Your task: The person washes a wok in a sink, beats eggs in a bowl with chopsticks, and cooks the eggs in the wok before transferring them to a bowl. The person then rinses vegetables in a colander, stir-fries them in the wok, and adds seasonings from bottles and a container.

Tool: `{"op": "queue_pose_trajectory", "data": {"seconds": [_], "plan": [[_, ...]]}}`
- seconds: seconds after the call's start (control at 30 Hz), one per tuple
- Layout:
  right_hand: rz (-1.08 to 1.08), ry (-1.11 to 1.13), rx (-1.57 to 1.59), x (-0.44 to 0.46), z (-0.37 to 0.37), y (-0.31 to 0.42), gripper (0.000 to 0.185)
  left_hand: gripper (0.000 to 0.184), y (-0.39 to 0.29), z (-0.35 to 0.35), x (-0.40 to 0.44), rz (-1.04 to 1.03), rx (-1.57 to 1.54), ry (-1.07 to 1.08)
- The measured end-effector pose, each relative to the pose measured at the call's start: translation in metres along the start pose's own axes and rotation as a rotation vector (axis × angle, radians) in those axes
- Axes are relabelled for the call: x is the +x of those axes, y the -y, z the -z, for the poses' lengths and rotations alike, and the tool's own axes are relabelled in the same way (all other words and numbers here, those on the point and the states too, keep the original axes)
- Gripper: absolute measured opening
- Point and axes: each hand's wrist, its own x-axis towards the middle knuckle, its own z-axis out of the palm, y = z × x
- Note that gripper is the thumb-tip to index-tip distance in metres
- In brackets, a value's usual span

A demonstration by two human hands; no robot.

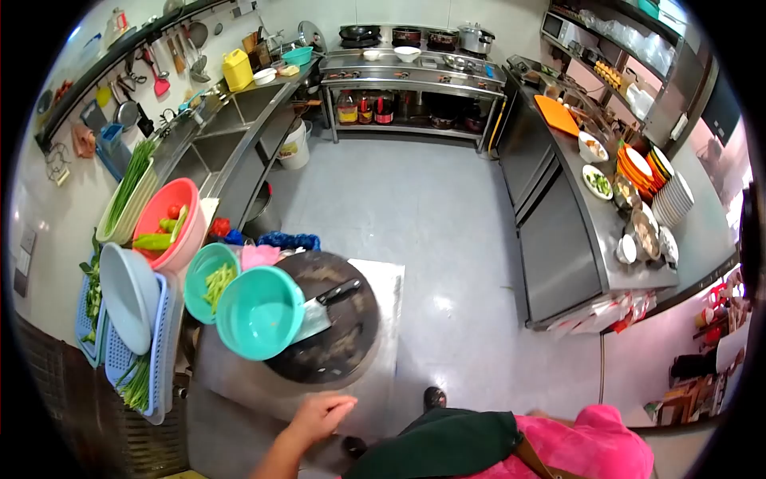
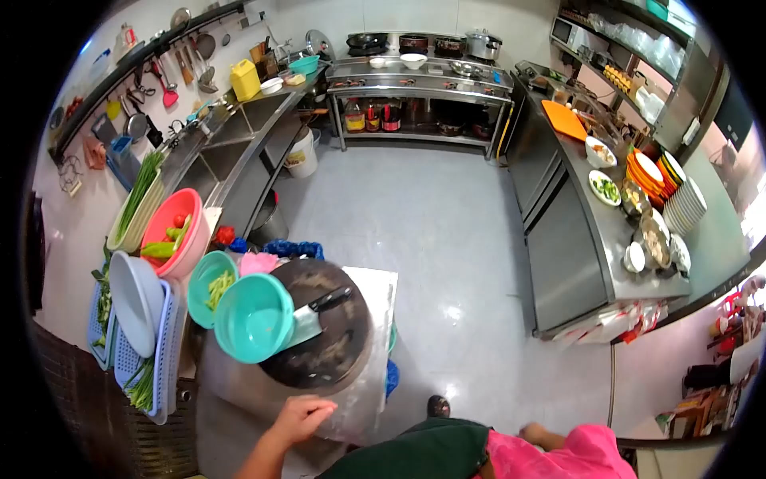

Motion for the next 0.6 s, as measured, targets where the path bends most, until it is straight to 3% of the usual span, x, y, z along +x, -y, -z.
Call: {"op": "queue_pose_trajectory", "data": {"seconds": [0.07, 0.1, 0.17, 0.27, 0.33, 0.43, 0.5, 0.57, 0.6], "plan": [[0.049, -0.043, 0.084, 0.007, -0.016, -0.022, 0.042, 0.022, -0.014, 0.013, -0.007, 0.124, -0.087, 0.126], [0.035, -0.106, 0.108, 0.034, 0.029, -0.089, 0.040, 0.022, -0.062, -0.044, 0.117, -0.015, -0.113, 0.067], [0.036, -0.106, 0.169, 0.041, 0.027, -0.119, 0.036, 0.023, -0.064, -0.075, 0.136, -0.157, -0.315, 0.004], [0.144, -0.191, 0.153, 0.089, 0.050, -0.149, 0.030, 0.031, -0.064, -0.114, 0.155, 0.080, -0.619, 0.100], [0.222, -0.263, 0.209, 0.053, 0.171, -0.087, 0.026, 0.037, -0.067, -0.136, 0.183, 0.214, -0.772, 0.255], [0.284, -0.599, 0.129, 0.121, 0.314, -0.055, 0.027, 0.036, -0.057, -0.160, 0.244, 0.156, -0.728, 0.426], [0.394, -0.787, 0.231, 0.137, 0.415, -0.023, 0.025, 0.036, -0.060, -0.151, 0.292, 0.226, -0.741, 0.363], [0.400, -0.775, 0.286, 0.152, 0.488, -0.002, 0.026, 0.037, -0.060, -0.129, 0.346, 0.288, -0.742, 0.285], [0.397, -0.756, 0.352, 0.162, 0.526, 0.009, 0.027, 0.033, -0.061, -0.113, 0.374, 0.268, -0.701, 0.145]]}}
